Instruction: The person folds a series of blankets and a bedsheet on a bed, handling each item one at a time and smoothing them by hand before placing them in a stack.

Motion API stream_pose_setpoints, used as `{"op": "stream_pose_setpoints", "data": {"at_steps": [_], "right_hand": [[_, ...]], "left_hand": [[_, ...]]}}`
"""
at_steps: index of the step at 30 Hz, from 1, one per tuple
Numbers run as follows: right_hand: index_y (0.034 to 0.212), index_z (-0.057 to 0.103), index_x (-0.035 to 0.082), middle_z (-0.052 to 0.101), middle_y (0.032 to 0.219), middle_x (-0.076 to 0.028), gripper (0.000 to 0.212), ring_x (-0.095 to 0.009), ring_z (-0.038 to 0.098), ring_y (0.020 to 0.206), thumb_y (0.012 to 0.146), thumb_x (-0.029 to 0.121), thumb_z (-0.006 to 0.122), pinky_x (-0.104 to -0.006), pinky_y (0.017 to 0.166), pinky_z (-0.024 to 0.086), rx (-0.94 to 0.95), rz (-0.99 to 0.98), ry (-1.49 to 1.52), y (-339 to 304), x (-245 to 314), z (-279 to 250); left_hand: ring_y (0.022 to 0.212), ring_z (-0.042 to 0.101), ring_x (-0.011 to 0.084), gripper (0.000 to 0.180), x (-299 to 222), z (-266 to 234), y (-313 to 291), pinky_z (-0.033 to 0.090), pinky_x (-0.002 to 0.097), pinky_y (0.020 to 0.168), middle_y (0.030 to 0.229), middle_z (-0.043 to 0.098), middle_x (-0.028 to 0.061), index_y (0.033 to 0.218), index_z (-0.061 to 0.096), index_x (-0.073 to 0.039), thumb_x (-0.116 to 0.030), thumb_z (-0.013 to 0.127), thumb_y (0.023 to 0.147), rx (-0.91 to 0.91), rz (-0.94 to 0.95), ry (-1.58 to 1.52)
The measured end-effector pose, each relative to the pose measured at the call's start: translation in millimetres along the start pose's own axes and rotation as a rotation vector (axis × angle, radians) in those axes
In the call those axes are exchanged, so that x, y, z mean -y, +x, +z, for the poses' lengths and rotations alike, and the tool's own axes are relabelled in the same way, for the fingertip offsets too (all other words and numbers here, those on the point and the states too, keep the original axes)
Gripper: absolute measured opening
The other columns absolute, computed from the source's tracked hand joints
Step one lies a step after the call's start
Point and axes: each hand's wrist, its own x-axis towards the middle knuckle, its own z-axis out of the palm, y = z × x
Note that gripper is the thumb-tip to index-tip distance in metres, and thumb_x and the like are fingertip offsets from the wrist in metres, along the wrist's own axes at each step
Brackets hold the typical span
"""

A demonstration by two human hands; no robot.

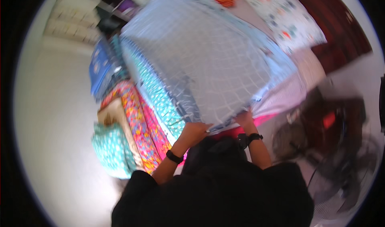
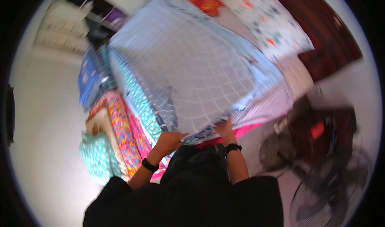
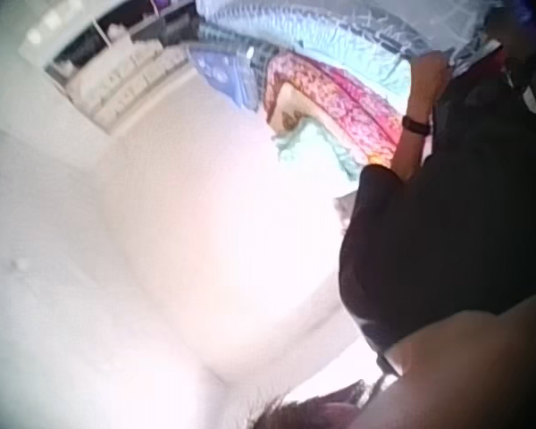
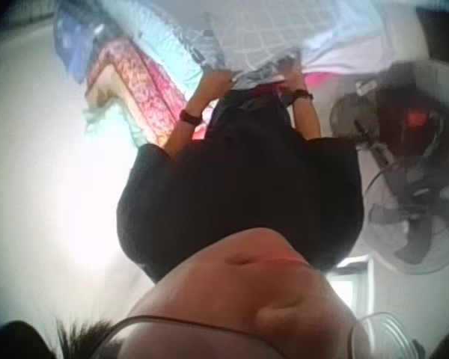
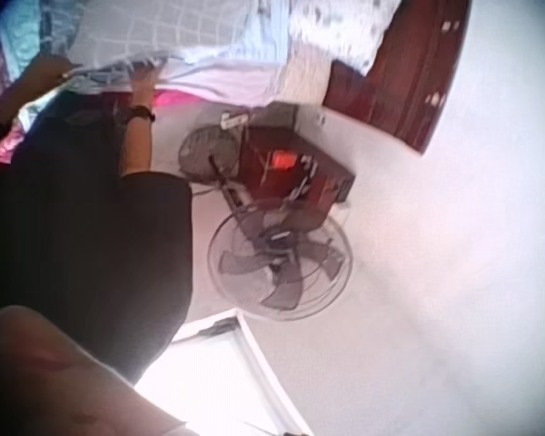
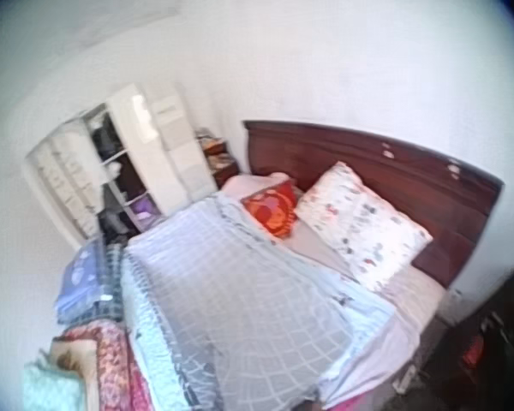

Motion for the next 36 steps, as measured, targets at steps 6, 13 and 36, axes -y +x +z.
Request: {"op": "stream_pose_setpoints", "data": {"at_steps": [6,13,36], "right_hand": [[0.131,0.026,-0.007,0.039,0.123,-0.027,0.082,-0.036,0.042,0.112,0.059,0.007,0.064,-0.0388,0.097,0.034,-0.845,-0.673,0.544,29,-7,-72],[0.113,0.044,-0.012,0.053,0.105,-0.022,0.058,-0.032,0.051,0.099,0.058,0.003,0.053,-0.0359,0.091,0.037,-0.494,-0.559,0.317,50,-59,-200],[0.102,0.058,-0.008,0.061,0.101,-0.014,0.052,-0.021,0.057,0.086,0.081,0.039,0.063,-0.0328,0.077,0.047,-1.187,-0.733,0.599,-147,142,-340]], "left_hand": [[0.065,0.059,0.0278,0.032,-3,-26,-75,0.045,0.0383,0.054,0.069,0.059,0.009,0.107,0.06,-0.016,-0.028,0.052,0.079,0.061,-0.025,0.069],[0.073,0.06,0.0291,0.029,8,-50,-166,0.047,0.0359,0.063,0.082,0.063,0.0096,0.109,0.06,-0.018,-0.024,0.05,0.083,-0.206,-0.143,-0.283],[0.08,0.061,0.0256,0.033,164,268,-421,0.047,0.0355,0.069,0.084,0.063,0.0169,0.099,0.059,0.0,-0.005,0.054,0.066,-0.839,-1.704,-0.631]]}}
